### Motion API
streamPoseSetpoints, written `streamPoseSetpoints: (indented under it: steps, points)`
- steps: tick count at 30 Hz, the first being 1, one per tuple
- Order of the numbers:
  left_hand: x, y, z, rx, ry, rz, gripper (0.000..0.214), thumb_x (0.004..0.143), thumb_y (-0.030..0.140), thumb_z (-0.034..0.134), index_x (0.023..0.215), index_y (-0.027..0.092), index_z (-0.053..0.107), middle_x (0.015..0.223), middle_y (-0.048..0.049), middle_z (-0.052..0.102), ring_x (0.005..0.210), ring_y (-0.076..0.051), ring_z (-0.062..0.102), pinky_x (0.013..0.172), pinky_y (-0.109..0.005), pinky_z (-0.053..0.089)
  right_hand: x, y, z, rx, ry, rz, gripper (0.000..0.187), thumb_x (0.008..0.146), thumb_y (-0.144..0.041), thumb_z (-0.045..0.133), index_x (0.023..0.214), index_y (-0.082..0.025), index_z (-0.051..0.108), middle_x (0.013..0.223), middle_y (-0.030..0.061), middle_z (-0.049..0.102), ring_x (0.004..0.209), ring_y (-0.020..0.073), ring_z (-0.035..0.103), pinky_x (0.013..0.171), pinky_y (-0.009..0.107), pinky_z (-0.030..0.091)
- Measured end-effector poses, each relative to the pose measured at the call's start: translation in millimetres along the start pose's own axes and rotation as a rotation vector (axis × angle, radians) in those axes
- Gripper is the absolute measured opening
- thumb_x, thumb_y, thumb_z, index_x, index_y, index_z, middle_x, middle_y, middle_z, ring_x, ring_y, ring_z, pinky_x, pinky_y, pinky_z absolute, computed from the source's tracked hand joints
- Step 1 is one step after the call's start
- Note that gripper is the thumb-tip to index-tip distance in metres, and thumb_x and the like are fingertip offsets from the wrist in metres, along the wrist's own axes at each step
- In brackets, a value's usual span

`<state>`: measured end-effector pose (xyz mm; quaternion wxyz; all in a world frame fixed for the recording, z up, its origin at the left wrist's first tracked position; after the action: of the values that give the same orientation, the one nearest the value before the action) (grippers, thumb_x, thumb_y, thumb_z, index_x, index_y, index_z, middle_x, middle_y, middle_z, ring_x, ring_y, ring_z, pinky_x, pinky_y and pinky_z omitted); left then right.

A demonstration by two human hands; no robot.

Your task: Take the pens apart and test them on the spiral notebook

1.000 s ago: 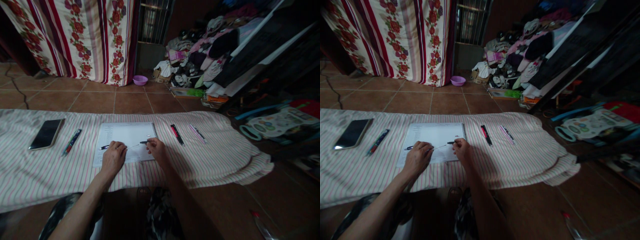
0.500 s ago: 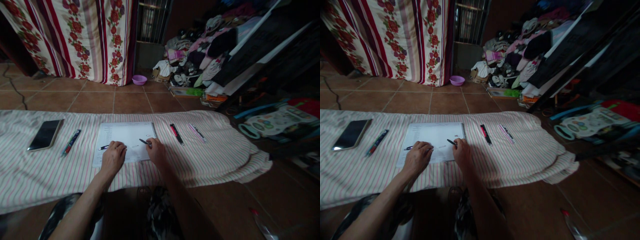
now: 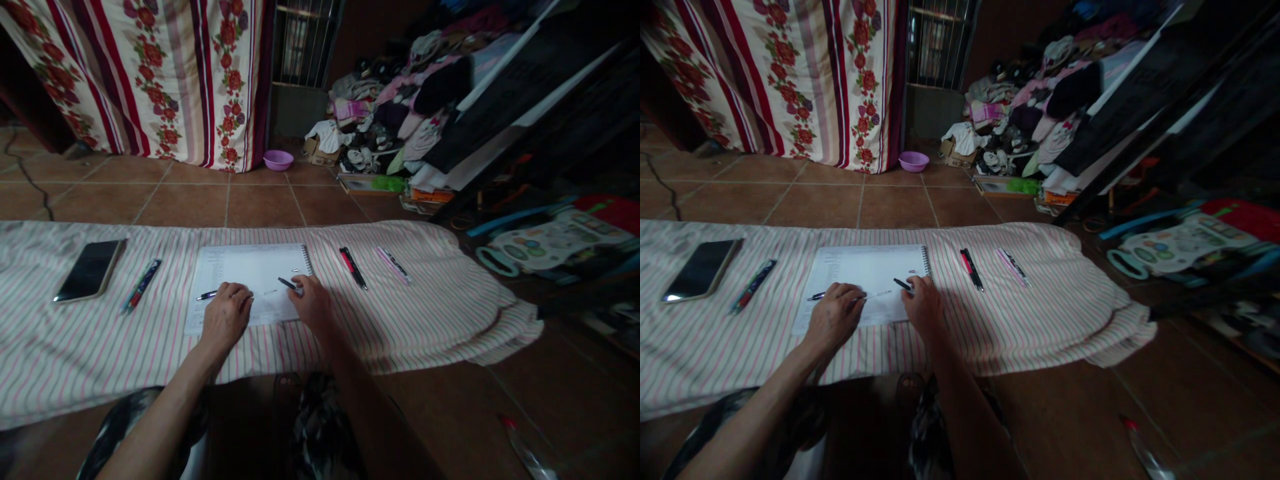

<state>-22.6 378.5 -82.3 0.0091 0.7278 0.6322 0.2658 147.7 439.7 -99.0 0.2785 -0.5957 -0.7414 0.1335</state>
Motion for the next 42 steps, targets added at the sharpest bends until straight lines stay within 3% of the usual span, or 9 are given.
streamPoseSetpoints:
  steps: [23,25,30,35,42]
  points:
    - [-1,-6,-3.0,-0.097,0.008,-0.058,0.022,0.086,0.027,0.043,0.080,0.019,0.063,0.084,-0.0056,0.065,0.084,-0.021,0.054,0.076,-0.035,0.046,3,0,-16,0.224,0.081,0.046,0.019,0.078,-0.023,0.047,0.087,-0.015,0.062,0.086,0.0082,0.066,0.068,0.0160,0.063,0.066,0.026,0.048]
    - [-1,-9,-1.4,-0.123,0.005,-0.082,0.021,0.085,0.027,0.044,0.080,0.020,0.064,0.084,-0.0050,0.065,0.084,-0.021,0.054,0.075,-0.035,0.046,1,-1,-11,0.292,0.047,0.072,0.018,0.078,-0.025,0.047,0.084,-0.017,0.063,0.079,0.0062,0.068,0.069,0.0164,0.064,0.063,0.025,0.048]
    - [-1,-16,1.9,-0.207,-0.016,-0.156,0.021,0.083,0.028,0.046,0.080,0.019,0.065,0.083,-0.0050,0.066,0.083,-0.022,0.055,0.075,-0.035,0.045,-7,-5,13,0.523,-0.129,0.204,0.021,0.078,-0.033,0.046,0.078,-0.018,0.062,0.055,-0.0002,0.061,0.047,0.0130,0.059,0.040,0.020,0.044]
    - [-1,-19,1.7,-0.266,-0.019,-0.217,0.022,0.081,0.030,0.046,0.077,0.020,0.065,0.081,-0.0053,0.066,0.081,-0.022,0.056,0.074,-0.034,0.044,-12,-10,32,0.686,-0.234,0.274,0.020,0.074,-0.032,0.050,0.076,-0.016,0.062,0.056,0.0000,0.063,0.043,0.0108,0.058,0.036,0.018,0.043]
    - [-3,-24,2.4,-0.358,0.001,-0.244,0.022,0.080,0.031,0.047,0.075,0.019,0.064,0.079,-0.0061,0.064,0.080,-0.021,0.056,0.069,-0.033,0.044,-20,-23,46,0.957,-0.338,0.439,0.018,0.067,-0.028,0.059,0.078,-0.014,0.060,0.068,0.0025,0.064,0.056,0.0126,0.062,0.036,0.017,0.042]
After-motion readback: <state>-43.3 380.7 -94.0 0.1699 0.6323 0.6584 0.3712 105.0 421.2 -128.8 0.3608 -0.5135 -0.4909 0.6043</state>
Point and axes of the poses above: each hand's wrist, its own x-axis towards the middle knuckle, its own z-axis out of the palm, y = z × x, the point moved 9 cm from there along x, towards the middle knuckle
